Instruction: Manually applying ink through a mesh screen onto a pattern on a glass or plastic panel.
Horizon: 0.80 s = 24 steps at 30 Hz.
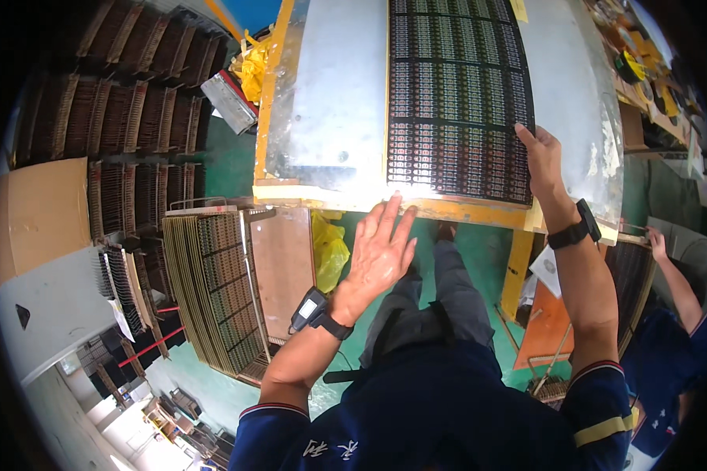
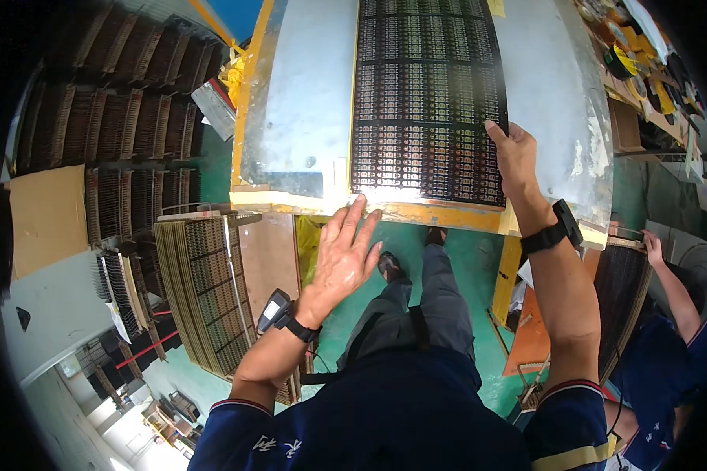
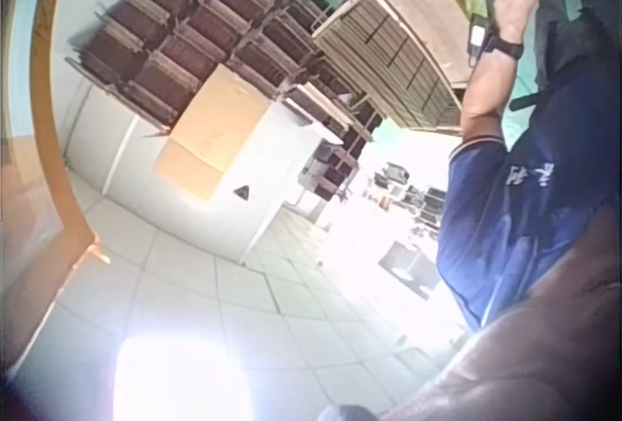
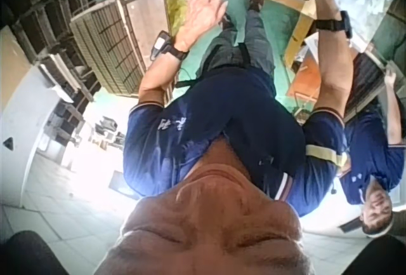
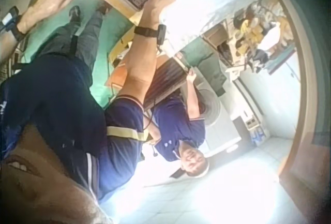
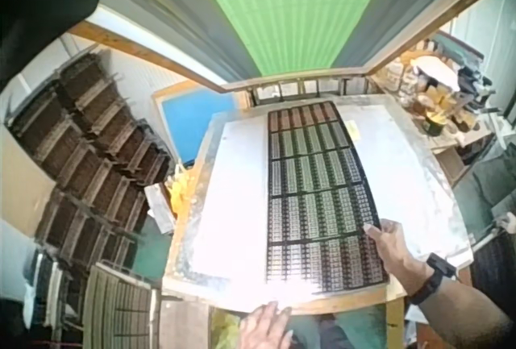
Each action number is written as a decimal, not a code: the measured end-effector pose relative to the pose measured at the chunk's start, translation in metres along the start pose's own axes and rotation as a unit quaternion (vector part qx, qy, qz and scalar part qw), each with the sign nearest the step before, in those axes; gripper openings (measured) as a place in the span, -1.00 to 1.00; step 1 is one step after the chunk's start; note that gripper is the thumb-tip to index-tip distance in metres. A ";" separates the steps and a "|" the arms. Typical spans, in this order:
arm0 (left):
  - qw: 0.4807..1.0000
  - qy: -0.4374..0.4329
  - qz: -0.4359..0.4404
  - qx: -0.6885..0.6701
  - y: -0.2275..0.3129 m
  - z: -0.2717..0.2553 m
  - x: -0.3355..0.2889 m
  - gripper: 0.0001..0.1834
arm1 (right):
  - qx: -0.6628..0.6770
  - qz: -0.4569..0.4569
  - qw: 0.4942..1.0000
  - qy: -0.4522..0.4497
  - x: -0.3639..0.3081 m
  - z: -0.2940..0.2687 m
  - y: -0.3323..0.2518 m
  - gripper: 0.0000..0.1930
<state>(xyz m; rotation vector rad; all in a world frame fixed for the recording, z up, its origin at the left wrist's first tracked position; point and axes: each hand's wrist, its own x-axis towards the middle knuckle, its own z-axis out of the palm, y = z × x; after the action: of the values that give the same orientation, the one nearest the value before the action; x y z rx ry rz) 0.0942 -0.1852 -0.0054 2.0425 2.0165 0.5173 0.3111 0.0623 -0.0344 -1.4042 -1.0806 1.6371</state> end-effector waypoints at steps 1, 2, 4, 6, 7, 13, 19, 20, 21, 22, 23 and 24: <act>1.000 0.000 0.003 -0.001 0.003 0.000 0.002 -0.44 | -0.002 0.006 1.000 0.004 -0.001 -0.005 -0.002 -0.76; 1.000 0.001 0.007 -0.003 0.006 -0.001 0.005 -0.44 | -0.002 0.001 1.000 0.009 -0.003 -0.007 -0.002 -0.76; 1.000 -0.017 0.003 0.025 0.009 -0.009 0.007 -0.45 | -0.067 -0.051 0.996 0.018 -0.004 -0.011 -0.005 -0.62; 0.998 -0.016 0.007 0.064 0.010 -0.018 0.016 -0.44 | -0.418 -0.136 0.897 0.048 -0.001 -0.006 -0.022 -0.31; 0.999 -0.019 0.007 0.049 0.008 -0.015 0.017 -0.42 | -0.459 -0.171 0.872 0.009 0.009 -0.005 -0.029 -0.18; 0.998 -0.048 0.026 0.032 0.014 -0.018 0.020 -0.39 | -0.589 -0.129 0.794 -0.081 0.033 -0.005 -0.062 0.09; 0.998 -0.048 0.023 0.025 0.012 -0.023 0.013 -0.40 | -0.528 -0.005 0.841 -0.119 0.013 -0.006 -0.072 0.12; 0.998 -0.046 0.024 0.022 0.013 -0.022 0.015 -0.40 | -0.543 -0.043 0.831 -0.112 0.020 -0.010 -0.065 0.11; 0.998 -0.048 0.027 0.021 0.014 -0.020 0.016 -0.40 | -0.558 -0.080 0.819 -0.104 0.026 -0.015 -0.059 0.10; 0.998 -0.045 0.028 0.022 0.012 -0.017 0.016 -0.40 | -0.557 -0.076 0.820 -0.104 0.025 -0.015 -0.061 0.10; 0.998 -0.045 0.029 0.021 0.011 -0.015 0.015 -0.40 | -0.568 -0.046 0.814 -0.116 0.022 -0.012 -0.066 0.09; 0.998 -0.052 0.030 0.018 0.009 -0.012 0.019 -0.40 | -0.577 -0.014 0.807 -0.128 0.019 -0.013 -0.069 0.08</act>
<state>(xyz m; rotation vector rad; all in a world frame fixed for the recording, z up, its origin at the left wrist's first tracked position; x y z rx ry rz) 0.0976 -0.1680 0.0110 2.1100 1.9239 0.3787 0.3202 0.1089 0.0208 -1.8354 -2.4896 1.1017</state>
